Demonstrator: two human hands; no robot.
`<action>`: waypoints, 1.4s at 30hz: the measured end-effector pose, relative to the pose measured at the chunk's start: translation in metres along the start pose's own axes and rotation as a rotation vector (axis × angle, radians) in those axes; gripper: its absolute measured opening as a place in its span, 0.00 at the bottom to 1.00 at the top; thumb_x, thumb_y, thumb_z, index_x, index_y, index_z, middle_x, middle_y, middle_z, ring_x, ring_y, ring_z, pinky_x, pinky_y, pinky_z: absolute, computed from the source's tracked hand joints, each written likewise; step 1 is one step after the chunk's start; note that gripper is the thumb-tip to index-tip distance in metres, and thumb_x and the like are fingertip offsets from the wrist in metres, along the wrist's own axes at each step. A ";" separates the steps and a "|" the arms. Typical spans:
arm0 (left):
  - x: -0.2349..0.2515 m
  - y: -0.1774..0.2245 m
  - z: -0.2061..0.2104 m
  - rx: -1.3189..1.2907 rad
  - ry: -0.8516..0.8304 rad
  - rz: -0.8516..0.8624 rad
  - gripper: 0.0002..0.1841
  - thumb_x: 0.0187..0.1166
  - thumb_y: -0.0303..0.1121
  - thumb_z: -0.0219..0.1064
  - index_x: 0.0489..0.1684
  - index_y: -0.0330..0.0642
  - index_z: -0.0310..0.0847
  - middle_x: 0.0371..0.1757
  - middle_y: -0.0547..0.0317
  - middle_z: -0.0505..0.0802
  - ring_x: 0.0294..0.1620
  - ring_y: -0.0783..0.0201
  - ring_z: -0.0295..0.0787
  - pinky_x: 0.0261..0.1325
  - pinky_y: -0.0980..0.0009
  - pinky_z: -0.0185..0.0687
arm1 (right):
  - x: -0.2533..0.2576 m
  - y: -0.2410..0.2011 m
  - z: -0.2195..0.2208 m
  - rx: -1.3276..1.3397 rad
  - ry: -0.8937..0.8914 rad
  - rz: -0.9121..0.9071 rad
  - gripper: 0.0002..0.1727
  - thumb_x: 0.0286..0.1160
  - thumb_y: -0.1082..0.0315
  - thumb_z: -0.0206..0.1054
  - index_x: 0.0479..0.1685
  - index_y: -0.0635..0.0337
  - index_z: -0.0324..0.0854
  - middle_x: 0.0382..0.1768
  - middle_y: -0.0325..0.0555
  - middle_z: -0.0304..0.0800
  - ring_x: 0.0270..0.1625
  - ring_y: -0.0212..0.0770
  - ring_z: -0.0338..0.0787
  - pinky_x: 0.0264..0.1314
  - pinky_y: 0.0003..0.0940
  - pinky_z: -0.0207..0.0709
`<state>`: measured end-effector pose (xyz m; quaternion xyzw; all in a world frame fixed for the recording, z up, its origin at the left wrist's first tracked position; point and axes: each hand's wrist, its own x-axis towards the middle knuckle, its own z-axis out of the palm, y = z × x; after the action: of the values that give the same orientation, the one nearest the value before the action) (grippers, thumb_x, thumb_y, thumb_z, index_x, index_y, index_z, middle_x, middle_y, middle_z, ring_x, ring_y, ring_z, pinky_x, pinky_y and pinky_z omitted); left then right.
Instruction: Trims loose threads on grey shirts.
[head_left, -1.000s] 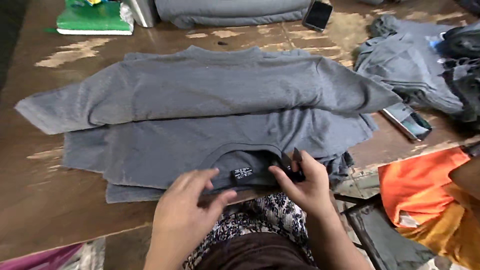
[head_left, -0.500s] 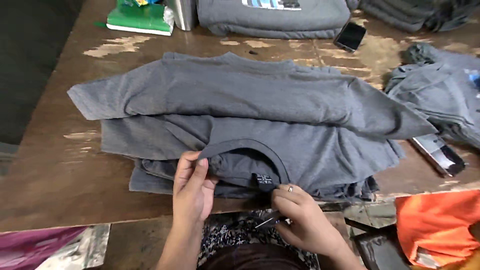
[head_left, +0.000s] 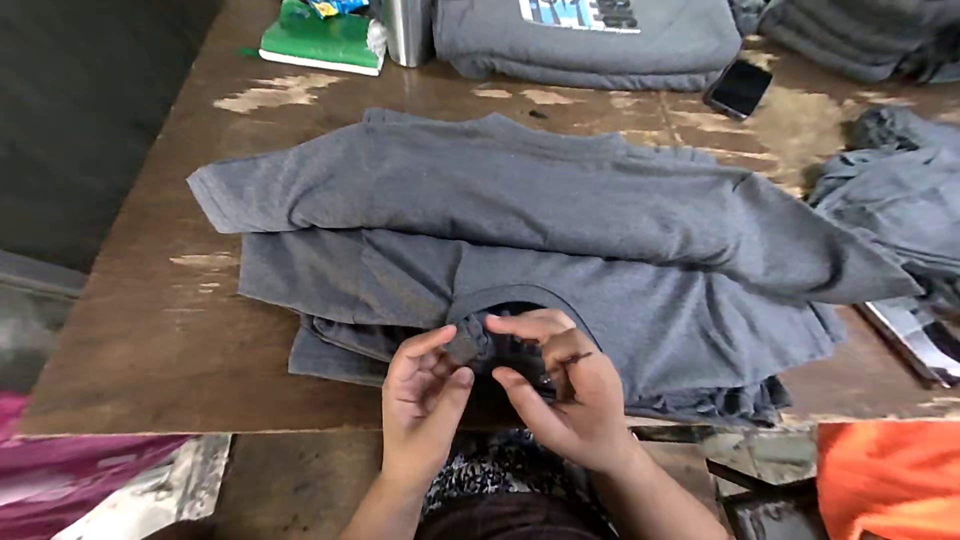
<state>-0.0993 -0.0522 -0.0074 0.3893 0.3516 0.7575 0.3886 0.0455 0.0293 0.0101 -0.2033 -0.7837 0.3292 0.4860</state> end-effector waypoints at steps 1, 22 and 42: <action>-0.002 -0.001 0.000 0.036 -0.008 0.027 0.19 0.80 0.26 0.68 0.69 0.54 0.83 0.60 0.70 0.93 0.57 0.74 0.90 0.63 0.74 0.86 | 0.003 -0.001 0.004 -0.033 0.035 -0.002 0.14 0.78 0.64 0.71 0.43 0.70 0.81 0.47 0.53 0.95 0.47 0.31 0.90 0.57 0.24 0.82; -0.004 -0.015 -0.001 0.179 0.050 0.170 0.05 0.80 0.37 0.72 0.46 0.54 0.92 0.57 0.71 0.92 0.62 0.76 0.86 0.63 0.80 0.83 | -0.018 -0.004 -0.016 -0.452 -0.258 0.104 0.27 0.88 0.50 0.59 0.28 0.66 0.80 0.21 0.53 0.84 0.27 0.47 0.84 0.37 0.40 0.77; -0.008 -0.013 0.004 0.280 0.115 0.166 0.05 0.78 0.30 0.73 0.45 0.49 0.91 0.58 0.69 0.93 0.57 0.75 0.91 0.57 0.80 0.89 | -0.026 -0.002 -0.013 -0.583 -0.214 0.047 0.23 0.87 0.51 0.58 0.28 0.59 0.79 0.19 0.45 0.79 0.25 0.44 0.81 0.31 0.37 0.72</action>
<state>-0.0889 -0.0528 -0.0189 0.4235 0.4421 0.7515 0.2460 0.0688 0.0154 -0.0004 -0.3161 -0.8870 0.1211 0.3141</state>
